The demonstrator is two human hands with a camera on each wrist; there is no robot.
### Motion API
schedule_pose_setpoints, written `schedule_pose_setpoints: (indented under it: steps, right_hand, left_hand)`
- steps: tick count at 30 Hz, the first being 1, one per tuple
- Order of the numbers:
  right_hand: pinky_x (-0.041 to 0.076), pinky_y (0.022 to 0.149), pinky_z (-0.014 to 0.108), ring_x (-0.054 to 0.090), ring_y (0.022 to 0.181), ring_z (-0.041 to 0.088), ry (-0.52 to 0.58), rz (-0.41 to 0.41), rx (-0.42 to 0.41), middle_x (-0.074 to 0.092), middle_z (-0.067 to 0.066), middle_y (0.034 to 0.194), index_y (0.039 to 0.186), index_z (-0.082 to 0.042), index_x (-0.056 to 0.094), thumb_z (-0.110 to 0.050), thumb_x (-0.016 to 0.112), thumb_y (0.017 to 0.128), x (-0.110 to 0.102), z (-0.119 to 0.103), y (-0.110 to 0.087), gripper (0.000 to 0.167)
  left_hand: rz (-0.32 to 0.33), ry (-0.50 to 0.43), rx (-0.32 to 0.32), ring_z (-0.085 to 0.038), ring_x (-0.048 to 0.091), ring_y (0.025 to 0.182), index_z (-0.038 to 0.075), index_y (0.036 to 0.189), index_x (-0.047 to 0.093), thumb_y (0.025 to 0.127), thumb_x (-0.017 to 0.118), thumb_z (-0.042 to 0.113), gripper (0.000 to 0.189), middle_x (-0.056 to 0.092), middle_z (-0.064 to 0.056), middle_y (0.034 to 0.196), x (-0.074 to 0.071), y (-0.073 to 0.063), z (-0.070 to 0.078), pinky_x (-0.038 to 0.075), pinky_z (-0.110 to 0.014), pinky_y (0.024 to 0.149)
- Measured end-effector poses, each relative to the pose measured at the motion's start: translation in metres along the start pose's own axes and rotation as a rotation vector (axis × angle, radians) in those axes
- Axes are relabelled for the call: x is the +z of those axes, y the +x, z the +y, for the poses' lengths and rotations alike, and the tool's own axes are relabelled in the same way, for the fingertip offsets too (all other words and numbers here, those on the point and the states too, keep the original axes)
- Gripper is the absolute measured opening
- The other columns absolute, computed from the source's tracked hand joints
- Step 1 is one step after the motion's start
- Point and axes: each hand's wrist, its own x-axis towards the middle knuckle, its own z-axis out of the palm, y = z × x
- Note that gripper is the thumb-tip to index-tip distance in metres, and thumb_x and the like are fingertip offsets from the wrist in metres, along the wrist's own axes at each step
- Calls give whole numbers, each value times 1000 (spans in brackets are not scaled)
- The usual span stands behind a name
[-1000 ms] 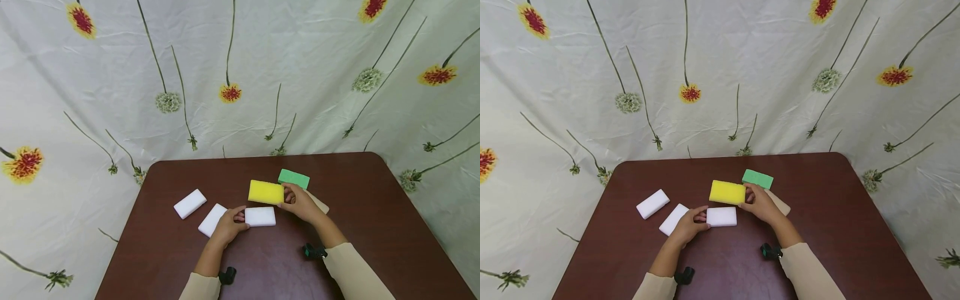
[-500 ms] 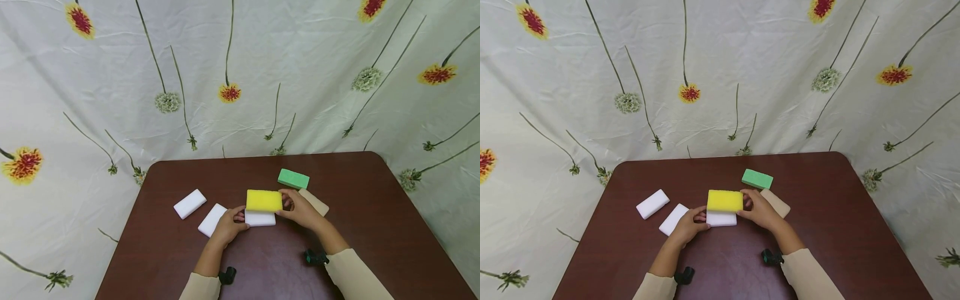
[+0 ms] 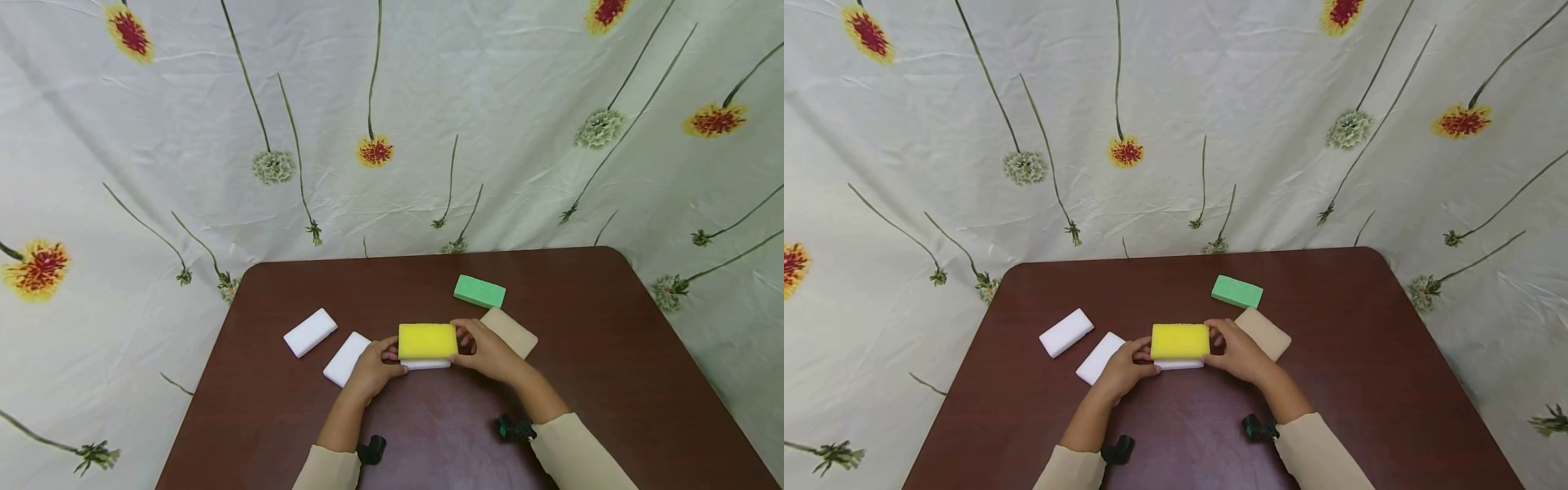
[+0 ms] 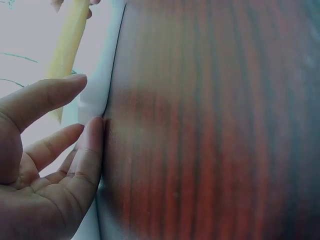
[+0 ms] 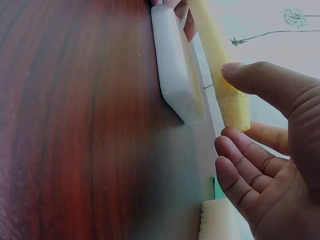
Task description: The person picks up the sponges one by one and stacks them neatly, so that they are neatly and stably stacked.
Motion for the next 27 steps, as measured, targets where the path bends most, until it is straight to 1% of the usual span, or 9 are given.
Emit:
schedule_pose_setpoints:
  steps: [7, 14, 21, 27]
  right_hand:
    - [54, 84, 32, 59, 102, 19, 16, -33, -21, 58, 7, 115, 141, -3, 51, -22, 81, 87, 4, 1, -2, 65]
    - [55, 90, 39, 60, 106, 22, 23, -45, -33, 58, 7, 114, 139, -2, 51, -22, 81, 87, 6, 2, -2, 63]
    - [55, 92, 40, 60, 108, 22, 29, -50, -25, 58, 8, 115, 138, -2, 51, -23, 82, 86, 7, 2, -3, 64]
    - [55, 92, 39, 60, 108, 22, 23, -56, -14, 58, 8, 116, 139, -2, 50, -23, 82, 86, 8, 3, -3, 65]
  left_hand:
    - [-1, -18, -1, -20, 61, 106, 4, 143, 56, 77, 83, 4, 72, 58, -12, 116, 1, -2, 1, 52, -27, 84]
    - [1, -10, -6, -20, 60, 106, 5, 143, 56, 76, 84, 5, 72, 58, -10, 116, 1, -3, 2, 51, -29, 86]
    - [0, -6, -12, -21, 58, 106, 6, 145, 53, 77, 84, 5, 75, 58, -11, 117, 1, -3, 1, 50, -32, 90]
    - [-4, -15, -31, -21, 58, 109, 7, 149, 48, 76, 84, 6, 82, 57, -11, 120, 1, -4, 2, 51, -34, 92]
